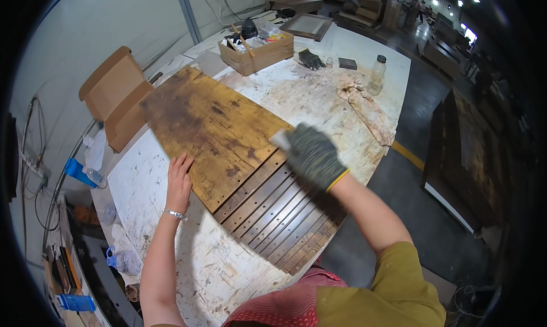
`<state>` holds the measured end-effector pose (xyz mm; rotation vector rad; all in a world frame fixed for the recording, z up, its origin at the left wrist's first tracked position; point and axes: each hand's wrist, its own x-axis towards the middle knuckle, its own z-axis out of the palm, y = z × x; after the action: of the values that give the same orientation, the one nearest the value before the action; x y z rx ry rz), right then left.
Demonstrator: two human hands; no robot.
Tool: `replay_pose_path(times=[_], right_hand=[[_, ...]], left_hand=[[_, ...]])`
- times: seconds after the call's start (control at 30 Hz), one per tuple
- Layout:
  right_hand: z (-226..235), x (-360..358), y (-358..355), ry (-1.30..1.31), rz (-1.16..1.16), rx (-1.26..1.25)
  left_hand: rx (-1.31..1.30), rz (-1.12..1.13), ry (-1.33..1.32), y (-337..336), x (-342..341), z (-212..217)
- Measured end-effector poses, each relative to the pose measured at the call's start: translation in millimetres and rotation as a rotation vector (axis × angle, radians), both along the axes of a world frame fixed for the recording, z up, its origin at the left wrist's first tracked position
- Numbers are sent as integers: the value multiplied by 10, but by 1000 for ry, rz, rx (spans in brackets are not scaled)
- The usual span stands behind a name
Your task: The person fans out a stack of wooden boards on the table, rubs their exposed edges with a sanding block, and wipes them with a cloth before stacking and aligning the boards back together.
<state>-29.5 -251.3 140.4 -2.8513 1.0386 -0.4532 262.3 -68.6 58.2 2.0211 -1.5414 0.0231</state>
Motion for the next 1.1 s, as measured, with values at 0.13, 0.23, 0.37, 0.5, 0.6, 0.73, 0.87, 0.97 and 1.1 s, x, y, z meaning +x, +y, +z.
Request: replay_pose_path(times=[0.13,0.23,0.37,0.5,0.6,0.73,0.87,0.97,1.1], right_hand=[[-151,-372,-602,-76,-146,-28],[-61,-178,-202,-170,125,105],[-234,-340,-502,-64,-118,-174],[-39,-443,-328,-130,-122,63],[-236,-424,54,-123,33,-116],[-319,-175,595,-265,344,-122],[-245,252,1295,-141,434,147],[-480,321,1630,-382,641,253],[-210,103,1221,-263,459,222]], left_hand=[[31,-12,9,-99,-64,-1],[43,14,25,-34,-53,5],[30,-37,9,-74,-78,37],[9,-19,5,-58,-13,-48],[5,-21,12,-43,-20,-31],[0,-32,22,-71,-34,-27],[-32,-55,40,-111,-44,-46],[-4,-29,31,-134,-74,-31],[-27,-28,33,-77,-25,-80]])
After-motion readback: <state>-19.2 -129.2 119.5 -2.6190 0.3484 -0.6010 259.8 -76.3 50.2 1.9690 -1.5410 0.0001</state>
